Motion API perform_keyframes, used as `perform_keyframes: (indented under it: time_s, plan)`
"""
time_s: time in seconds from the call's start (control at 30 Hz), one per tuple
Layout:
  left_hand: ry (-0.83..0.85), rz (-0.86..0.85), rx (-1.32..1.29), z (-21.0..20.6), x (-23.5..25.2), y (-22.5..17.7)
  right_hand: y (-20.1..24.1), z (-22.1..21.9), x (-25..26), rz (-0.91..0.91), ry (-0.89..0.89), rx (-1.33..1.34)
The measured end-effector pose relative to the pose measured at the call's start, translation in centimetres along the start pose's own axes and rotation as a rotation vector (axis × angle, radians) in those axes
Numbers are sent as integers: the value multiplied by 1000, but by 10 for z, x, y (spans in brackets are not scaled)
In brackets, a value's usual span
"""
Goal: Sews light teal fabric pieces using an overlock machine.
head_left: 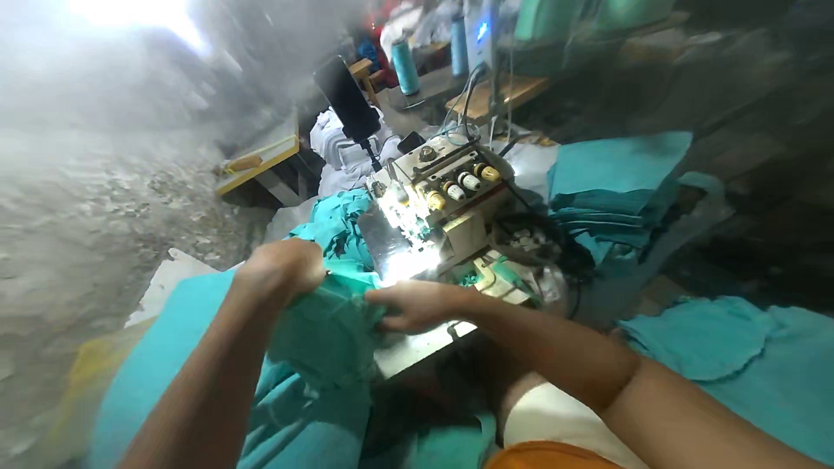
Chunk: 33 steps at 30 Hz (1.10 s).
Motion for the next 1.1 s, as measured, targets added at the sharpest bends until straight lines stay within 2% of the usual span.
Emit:
perform_keyframes:
  time_s: [0.1, 0.2, 0.27, 0.43, 0.5, 0.63, 0.73, 0.77, 0.83, 0.9, 0.97, 1.03, 1.1]
  plan:
    - [-5, 48, -90, -3, 28, -16, -14, -22, -5, 301, -180, 113]
    - [-134, 0, -399, -29, 64, -47, -44, -29, -15, 415, -477, 27]
    - [-217, -99, -495, -49, 83, -63, -62, -25, -34, 348, -560, -128]
    - [-333, -224, -286, -49, 62, -92, -79, -21, -76, 215, -533, -341]
    - [-309, -265, -237, -46, 67, -98, -81, -24, -77, 211, -559, -392]
    - [-258, -213, -387, -46, 88, -102, -87, -31, -64, 218, -646, -487]
    - [-310, -329, -607, -54, 86, -83, -96, -38, -60, 293, -845, -453]
    - [-388, -401, -681, -53, 83, -72, -102, -38, -61, 331, -929, -441]
    - [-533, -421, -904, -52, 81, -47, -119, -37, -67, 359, -1064, -443]
    - [-653, -304, -1149, -55, 92, -21, -141, -41, -72, 276, -1158, -435]
    - [-746, -85, -1123, -57, 122, 8, -156, -44, -73, 128, -1203, -335]
    - [-701, 49, -1008, -62, 162, 29, -161, -42, -72, -5, -1221, -169]
    - [-617, 77, -940, -71, 196, 37, -162, -40, -71, -56, -1240, -99]
Point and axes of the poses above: each hand's wrist, its own x-axis towards the middle knuckle, its own z-axis out of the back of the hand, y = z × x, the point moved 1 cm from there along x, towards the middle knuckle, and after that the axes turned 5 degrees about x, right-handed, at the moved point
